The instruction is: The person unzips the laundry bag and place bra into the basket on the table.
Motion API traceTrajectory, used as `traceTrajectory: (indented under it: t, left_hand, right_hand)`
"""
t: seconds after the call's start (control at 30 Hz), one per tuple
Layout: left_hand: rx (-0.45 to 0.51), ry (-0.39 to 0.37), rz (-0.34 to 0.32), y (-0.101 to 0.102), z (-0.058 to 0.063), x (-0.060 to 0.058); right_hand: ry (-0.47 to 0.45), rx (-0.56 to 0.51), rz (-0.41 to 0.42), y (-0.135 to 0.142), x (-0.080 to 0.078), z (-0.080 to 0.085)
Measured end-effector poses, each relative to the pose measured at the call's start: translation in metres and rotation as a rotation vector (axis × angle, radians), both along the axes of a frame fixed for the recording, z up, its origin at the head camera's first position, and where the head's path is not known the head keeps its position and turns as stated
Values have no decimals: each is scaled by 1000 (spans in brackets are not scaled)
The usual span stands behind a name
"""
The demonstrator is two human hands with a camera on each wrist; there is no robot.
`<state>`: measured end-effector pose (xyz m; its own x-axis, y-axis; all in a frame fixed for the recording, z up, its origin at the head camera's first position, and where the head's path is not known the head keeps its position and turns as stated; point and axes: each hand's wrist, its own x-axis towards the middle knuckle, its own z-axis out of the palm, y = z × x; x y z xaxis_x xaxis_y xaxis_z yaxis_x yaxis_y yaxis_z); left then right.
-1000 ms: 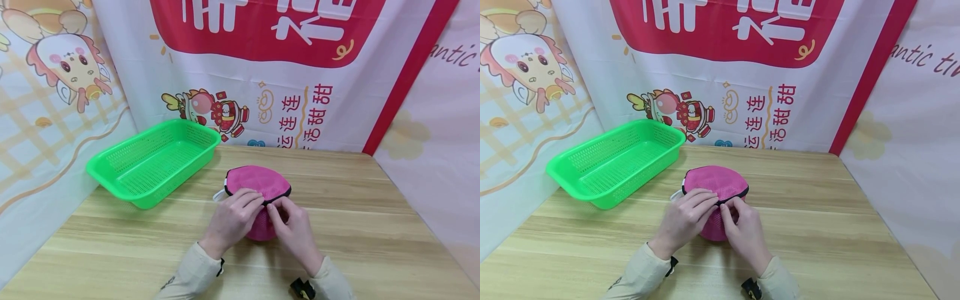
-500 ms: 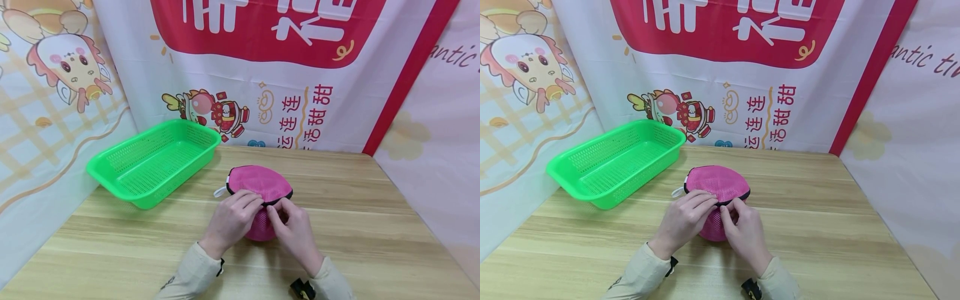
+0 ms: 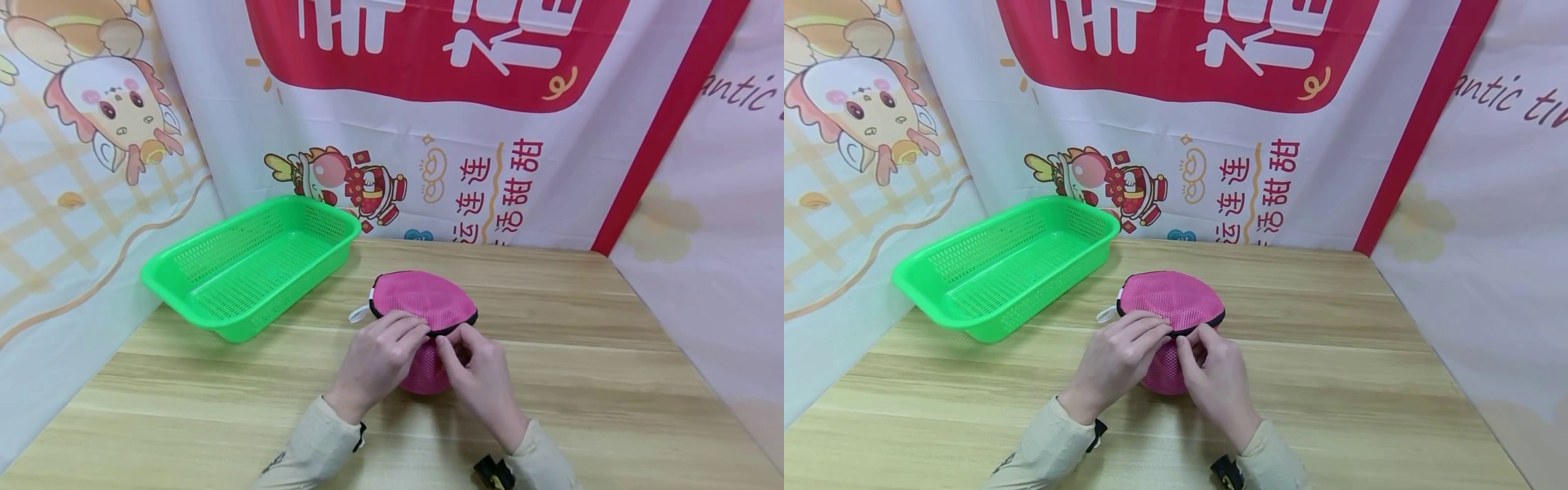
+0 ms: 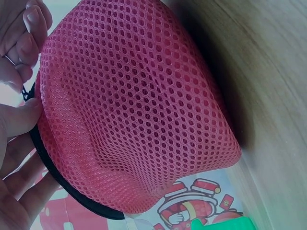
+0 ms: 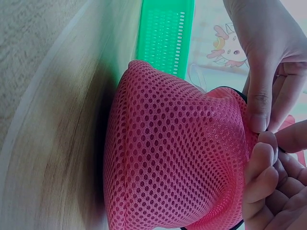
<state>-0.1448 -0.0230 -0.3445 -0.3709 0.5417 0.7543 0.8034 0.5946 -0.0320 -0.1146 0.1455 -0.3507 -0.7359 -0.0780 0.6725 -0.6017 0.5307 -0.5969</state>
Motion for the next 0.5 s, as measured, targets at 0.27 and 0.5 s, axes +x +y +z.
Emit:
traceTrajectory:
  t: [0.27,0.5]
  left_hand:
    - [-2,8,-1,0,0,0]
    - [0,-4,-7,0,0,0]
  right_hand:
    - [11,5,-10,0,0,0]
    - [-1,7,-18,1,0,1]
